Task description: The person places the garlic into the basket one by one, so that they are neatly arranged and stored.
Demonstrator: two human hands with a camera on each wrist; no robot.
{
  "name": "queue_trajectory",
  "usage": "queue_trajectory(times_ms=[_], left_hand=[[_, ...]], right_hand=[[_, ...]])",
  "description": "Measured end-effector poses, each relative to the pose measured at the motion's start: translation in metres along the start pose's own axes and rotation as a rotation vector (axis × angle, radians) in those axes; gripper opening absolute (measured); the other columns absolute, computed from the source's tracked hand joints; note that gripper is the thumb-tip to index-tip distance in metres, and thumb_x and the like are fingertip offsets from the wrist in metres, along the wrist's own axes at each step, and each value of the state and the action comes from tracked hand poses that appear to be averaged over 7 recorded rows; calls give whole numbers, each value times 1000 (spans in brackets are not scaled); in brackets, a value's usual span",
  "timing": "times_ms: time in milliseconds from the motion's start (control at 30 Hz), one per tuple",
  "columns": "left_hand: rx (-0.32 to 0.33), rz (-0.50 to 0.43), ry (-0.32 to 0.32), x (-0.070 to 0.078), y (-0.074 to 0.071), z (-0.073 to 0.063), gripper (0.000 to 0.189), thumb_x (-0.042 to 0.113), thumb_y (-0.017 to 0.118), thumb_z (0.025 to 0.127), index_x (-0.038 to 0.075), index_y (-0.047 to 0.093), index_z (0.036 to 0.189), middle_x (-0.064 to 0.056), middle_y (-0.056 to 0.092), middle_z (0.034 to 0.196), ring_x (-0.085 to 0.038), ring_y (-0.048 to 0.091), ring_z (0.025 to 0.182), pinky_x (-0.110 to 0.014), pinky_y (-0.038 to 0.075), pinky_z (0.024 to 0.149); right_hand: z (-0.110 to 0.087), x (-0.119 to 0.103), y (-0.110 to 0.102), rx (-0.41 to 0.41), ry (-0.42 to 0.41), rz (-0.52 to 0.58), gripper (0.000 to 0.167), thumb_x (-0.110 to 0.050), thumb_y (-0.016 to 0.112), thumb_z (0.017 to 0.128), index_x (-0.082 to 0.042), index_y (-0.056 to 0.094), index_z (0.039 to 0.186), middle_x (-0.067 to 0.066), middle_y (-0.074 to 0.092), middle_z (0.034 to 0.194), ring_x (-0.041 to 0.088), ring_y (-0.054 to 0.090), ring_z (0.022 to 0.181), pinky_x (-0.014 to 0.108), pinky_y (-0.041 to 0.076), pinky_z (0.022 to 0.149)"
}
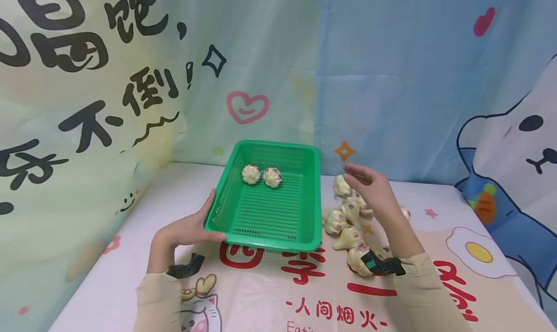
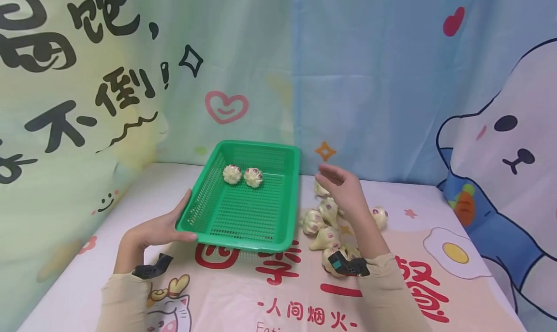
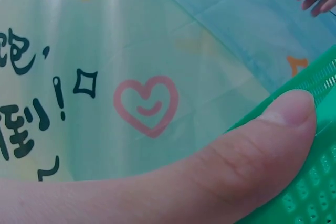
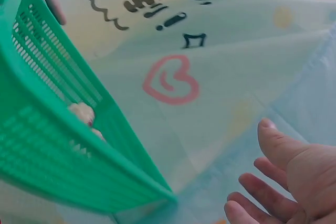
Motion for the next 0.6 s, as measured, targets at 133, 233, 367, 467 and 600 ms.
queue_trajectory(times_ms=[133,233,367,467,600], left_hand=[[0,0,-6,-1,0,0,121,38,74,80,20,-23,149,-14,-9,159,-38,14,144,-57,24,111],[-1,6,-9,-1,1,0,120,38,74,81,19,-23,149,-16,-8,159,-39,14,143,-58,24,110],[-3,-1,4,-2,2,0,119,36,73,82,18,-23,149,-16,-10,159,-40,14,142,-59,25,109],[-2,-6,15,-1,2,0,119,35,73,81,18,-23,149,-16,-10,159,-40,14,142,-60,25,109],[3,2,17,0,1,0,120,34,74,81,19,-23,149,-18,-11,158,-43,11,143,-61,24,109]], right_hand=[[-16,16,-20,83,1,-35,64,-52,56,90,-16,45,142,8,47,144,21,43,134,33,41,105],[-26,26,-36,157,11,-68,61,-50,55,91,-15,46,141,8,50,142,14,48,129,20,44,98],[-35,42,-56,242,87,-63,62,-52,55,90,-19,46,141,5,50,143,11,49,128,30,43,103],[-41,55,-66,287,161,-39,62,-56,55,88,-24,46,141,1,49,144,15,48,129,34,44,102],[-44,64,-73,300,177,-36,60,-56,54,88,-27,47,140,0,49,143,17,49,127,15,46,90]])
Point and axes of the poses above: each hand's wrist, its own z-axis towards the middle knuckle, its own y-axis out of the palm, x = y × z, the point moved 7 cm from there along z, towards the middle knuckle
